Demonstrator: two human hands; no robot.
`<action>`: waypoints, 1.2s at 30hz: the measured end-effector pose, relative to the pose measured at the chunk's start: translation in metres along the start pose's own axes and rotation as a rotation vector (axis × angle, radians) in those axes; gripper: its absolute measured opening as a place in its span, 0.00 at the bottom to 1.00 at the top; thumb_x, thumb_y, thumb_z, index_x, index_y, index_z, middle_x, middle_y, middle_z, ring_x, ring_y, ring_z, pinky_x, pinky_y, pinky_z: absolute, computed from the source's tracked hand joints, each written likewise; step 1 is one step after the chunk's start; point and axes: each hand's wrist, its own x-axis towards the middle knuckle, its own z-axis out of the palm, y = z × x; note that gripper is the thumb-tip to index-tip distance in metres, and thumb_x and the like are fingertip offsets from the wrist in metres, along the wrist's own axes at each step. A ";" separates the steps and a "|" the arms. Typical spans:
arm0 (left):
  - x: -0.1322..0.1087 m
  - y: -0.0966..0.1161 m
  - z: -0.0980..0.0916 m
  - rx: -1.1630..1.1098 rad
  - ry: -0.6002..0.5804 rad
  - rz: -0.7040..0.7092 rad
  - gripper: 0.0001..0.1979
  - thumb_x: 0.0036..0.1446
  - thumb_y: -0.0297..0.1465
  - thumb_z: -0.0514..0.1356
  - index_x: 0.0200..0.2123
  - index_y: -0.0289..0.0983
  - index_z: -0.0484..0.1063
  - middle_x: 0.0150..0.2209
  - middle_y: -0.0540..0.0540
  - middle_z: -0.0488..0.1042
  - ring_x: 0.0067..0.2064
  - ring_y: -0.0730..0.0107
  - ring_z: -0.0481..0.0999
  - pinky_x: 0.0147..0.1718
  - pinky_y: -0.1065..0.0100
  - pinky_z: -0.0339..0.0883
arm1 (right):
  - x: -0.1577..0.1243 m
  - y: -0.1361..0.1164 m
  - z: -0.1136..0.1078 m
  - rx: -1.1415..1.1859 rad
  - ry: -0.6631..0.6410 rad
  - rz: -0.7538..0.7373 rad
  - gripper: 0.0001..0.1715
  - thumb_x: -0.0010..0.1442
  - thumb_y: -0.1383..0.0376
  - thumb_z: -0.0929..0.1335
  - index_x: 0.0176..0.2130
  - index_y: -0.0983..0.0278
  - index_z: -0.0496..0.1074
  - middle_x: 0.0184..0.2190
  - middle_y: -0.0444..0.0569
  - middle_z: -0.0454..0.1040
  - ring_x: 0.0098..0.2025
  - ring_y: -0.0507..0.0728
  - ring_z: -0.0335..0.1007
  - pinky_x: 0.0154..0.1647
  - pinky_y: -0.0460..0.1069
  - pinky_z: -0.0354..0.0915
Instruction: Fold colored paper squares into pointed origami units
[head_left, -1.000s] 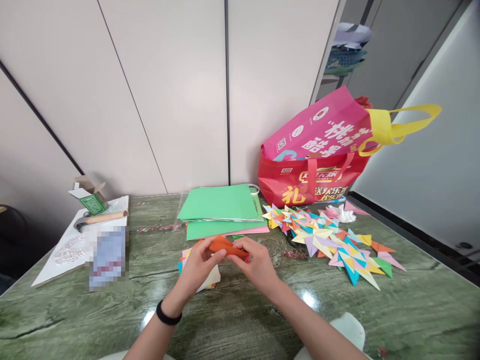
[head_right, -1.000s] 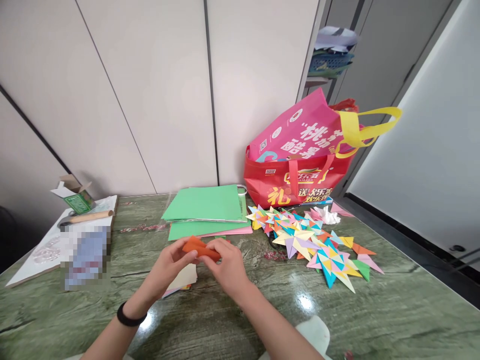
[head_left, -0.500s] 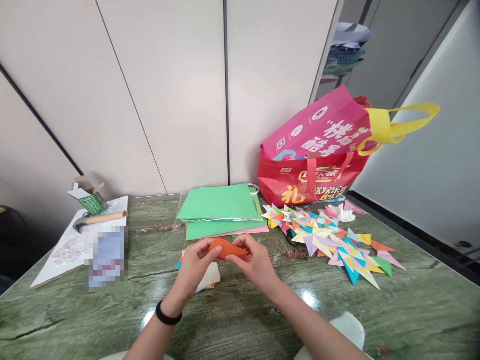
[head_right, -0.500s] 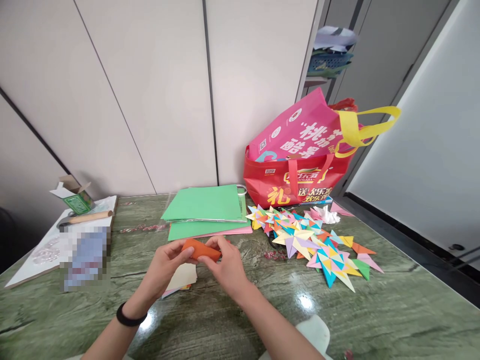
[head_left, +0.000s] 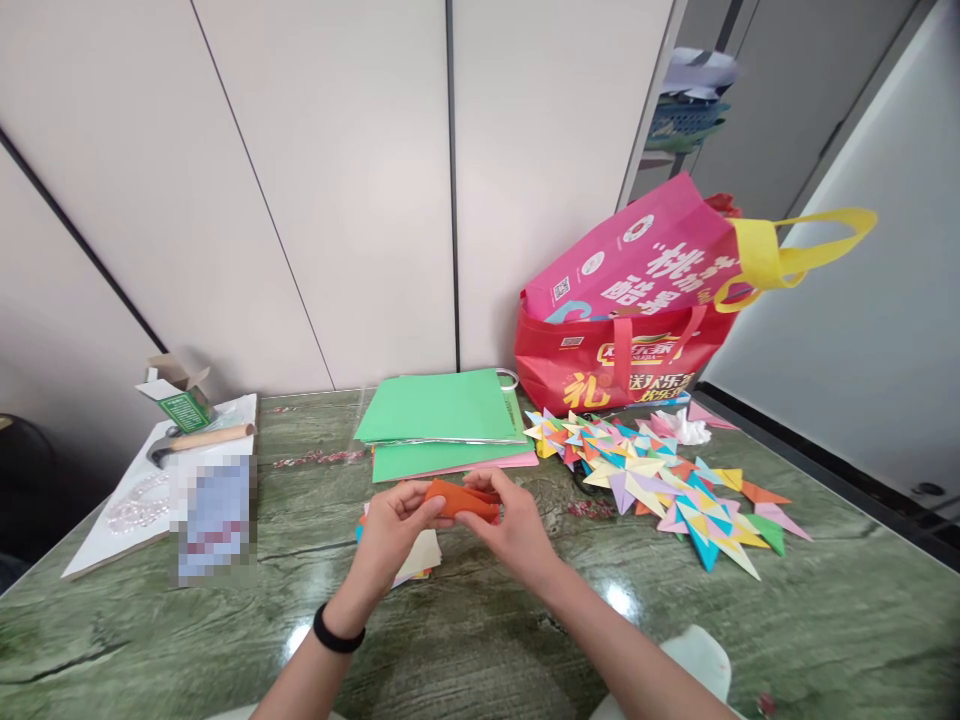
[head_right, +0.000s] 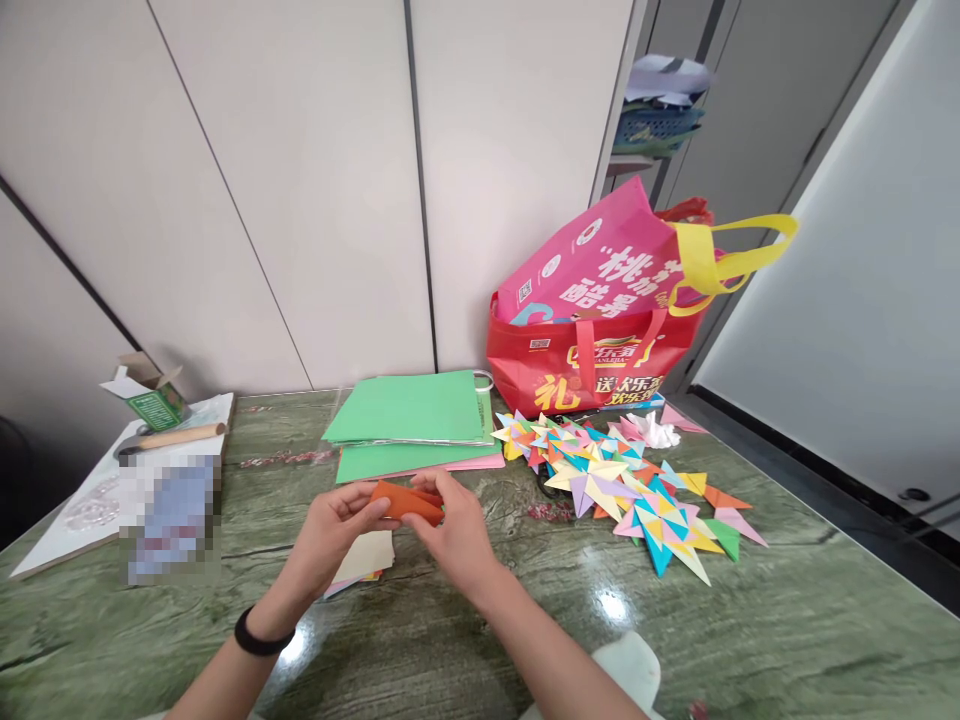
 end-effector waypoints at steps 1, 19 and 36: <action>0.000 0.000 0.000 0.001 0.002 -0.002 0.12 0.43 0.34 0.65 0.32 0.32 0.75 0.32 0.44 0.78 0.33 0.63 0.77 0.35 0.63 0.72 | 0.000 0.001 0.000 -0.017 -0.009 -0.013 0.14 0.48 0.70 0.68 0.37 0.62 0.64 0.34 0.46 0.71 0.36 0.56 0.68 0.39 0.50 0.64; 0.000 -0.008 0.000 -0.022 0.015 -0.041 0.13 0.46 0.33 0.62 0.35 0.33 0.74 0.29 0.47 0.75 0.31 0.70 0.73 0.32 0.69 0.68 | -0.007 0.013 0.002 -0.404 -0.096 -0.344 0.16 0.43 0.80 0.64 0.29 0.61 0.67 0.49 0.52 0.62 0.54 0.62 0.55 0.50 0.59 0.57; -0.001 -0.004 0.004 -0.308 0.039 -0.076 0.08 0.42 0.27 0.63 0.28 0.32 0.69 0.26 0.47 0.75 0.27 0.73 0.74 0.31 0.69 0.69 | -0.009 0.003 0.005 -0.352 0.022 -0.379 0.06 0.54 0.64 0.67 0.27 0.61 0.72 0.52 0.51 0.63 0.61 0.63 0.44 0.56 0.65 0.49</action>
